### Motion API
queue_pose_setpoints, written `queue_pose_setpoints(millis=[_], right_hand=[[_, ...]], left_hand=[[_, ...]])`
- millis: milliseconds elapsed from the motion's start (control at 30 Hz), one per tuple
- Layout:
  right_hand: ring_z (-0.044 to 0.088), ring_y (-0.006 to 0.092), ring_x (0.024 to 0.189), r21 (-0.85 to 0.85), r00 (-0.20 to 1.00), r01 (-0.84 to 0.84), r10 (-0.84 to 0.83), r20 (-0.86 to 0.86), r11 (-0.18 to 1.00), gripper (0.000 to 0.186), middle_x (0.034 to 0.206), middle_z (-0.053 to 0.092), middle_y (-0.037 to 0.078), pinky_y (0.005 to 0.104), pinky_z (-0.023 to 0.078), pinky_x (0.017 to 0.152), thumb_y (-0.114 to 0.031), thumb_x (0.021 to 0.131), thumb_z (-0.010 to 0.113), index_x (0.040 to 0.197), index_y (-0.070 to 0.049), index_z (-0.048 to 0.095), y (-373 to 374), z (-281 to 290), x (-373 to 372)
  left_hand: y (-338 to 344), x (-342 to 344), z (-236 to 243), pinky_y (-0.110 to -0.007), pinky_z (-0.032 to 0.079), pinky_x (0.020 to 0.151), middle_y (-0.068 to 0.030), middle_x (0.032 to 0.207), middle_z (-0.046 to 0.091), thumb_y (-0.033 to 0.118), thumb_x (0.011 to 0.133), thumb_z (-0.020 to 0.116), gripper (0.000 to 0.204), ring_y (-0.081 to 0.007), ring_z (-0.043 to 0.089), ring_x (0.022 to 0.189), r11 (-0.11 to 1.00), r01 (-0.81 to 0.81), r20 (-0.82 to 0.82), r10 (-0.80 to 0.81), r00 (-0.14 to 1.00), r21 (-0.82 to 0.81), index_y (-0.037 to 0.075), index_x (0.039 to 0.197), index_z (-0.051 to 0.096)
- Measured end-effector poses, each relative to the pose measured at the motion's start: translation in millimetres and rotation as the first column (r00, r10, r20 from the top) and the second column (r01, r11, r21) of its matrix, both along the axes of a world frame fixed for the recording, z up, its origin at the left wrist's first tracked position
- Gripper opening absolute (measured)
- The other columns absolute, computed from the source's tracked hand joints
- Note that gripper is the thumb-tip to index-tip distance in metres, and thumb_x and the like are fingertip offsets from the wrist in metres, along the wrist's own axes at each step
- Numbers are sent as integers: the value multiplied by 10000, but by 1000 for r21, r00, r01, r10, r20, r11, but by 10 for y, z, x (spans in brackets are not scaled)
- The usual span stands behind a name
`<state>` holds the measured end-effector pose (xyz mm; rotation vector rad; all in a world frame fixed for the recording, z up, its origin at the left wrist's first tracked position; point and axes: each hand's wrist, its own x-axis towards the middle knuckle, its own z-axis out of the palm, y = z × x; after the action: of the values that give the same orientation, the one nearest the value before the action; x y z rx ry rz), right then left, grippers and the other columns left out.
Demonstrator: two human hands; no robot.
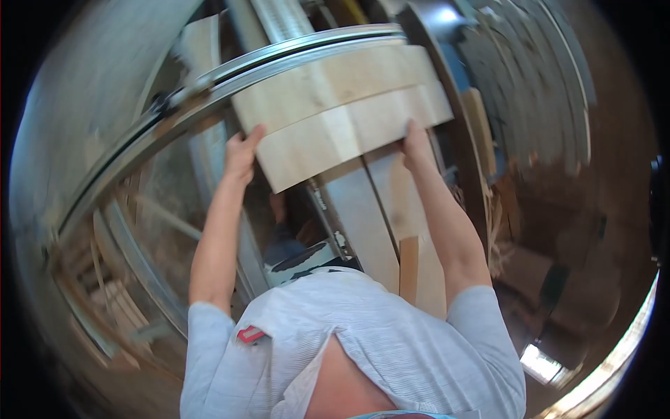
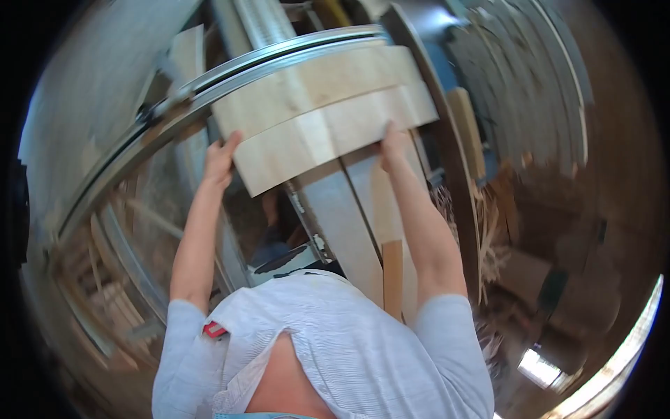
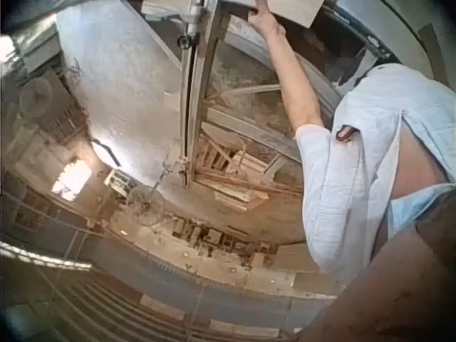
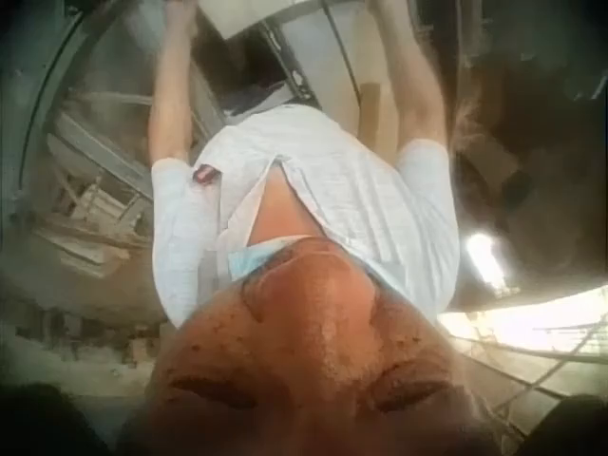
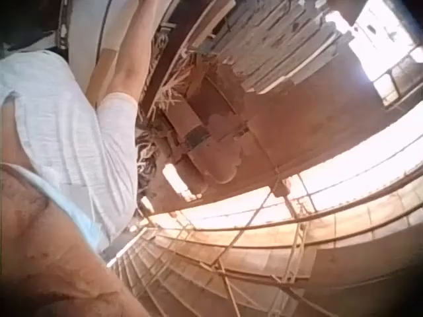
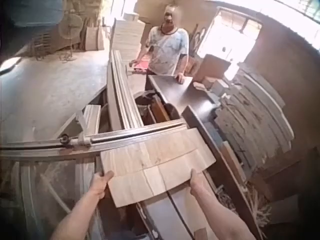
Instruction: Cutting wood panels using a sliding table saw and stacking them in a workshop.
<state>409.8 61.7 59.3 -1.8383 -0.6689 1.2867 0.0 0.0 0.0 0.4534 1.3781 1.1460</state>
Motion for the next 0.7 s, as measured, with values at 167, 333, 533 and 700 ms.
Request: queue_pose_setpoints(millis=[167, 333, 533, 700], right_hand=[[696, 292, 893, -26, 974, 153, -146, 175, 988, 547, 1056, 687, 189, 431, 621, 675, -430, 1029, 543, 1112, 102, 642, 25, 138, 218], [694, 378, 993, 6, 965, 127, -125, 231, 992, 665, 1168, 669, 302, 482, 577, 805, -463, 1001, 554, 1131, 186, 623, -13, 112, 155], [667, 450, 1082, -86, 958, 132, -105, 265, 988, 722, 1205, 650, 350, 502, 523, 912, -512, 986, 537, 1172, 181, 614, -44, 175, 115], [614, 500, 1167, -115, 921, 111, -59, 386, 987, 747, 1252, 616, 375, 525, 466, 1020, -540, 993, 494, 1191, 170, 615, -44, 83, 119]], left_hand=[[20, 246, 310, -348, 532, 931, -107, 1203, 691, 389, 861, 850, 680, -205, 667, 1051, 1000, 23, 94, -22, 995, -11, -73, 1291, 595], [53, 175, 496, -376, 525, 957, -122, 1240, 672, 387, 848, 858, 719, -228, 656, 1085, 999, 28, 100, -26, 995, -20, -69, 1318, 561], [4, 116, 640, -378, 531, 953, -120, 1216, 673, 407, 854, 848, 706, -236, 659, 1071, 998, 36, 35, -34, 999, -50, -61, 1301, 565], [-26, 89, 657, -369, 547, 911, -115, 1176, 681, 424, 847, 851, 693, -228, 669, 1032, 999, 31, -23, -32, 999, -43, -55, 1268, 582]])
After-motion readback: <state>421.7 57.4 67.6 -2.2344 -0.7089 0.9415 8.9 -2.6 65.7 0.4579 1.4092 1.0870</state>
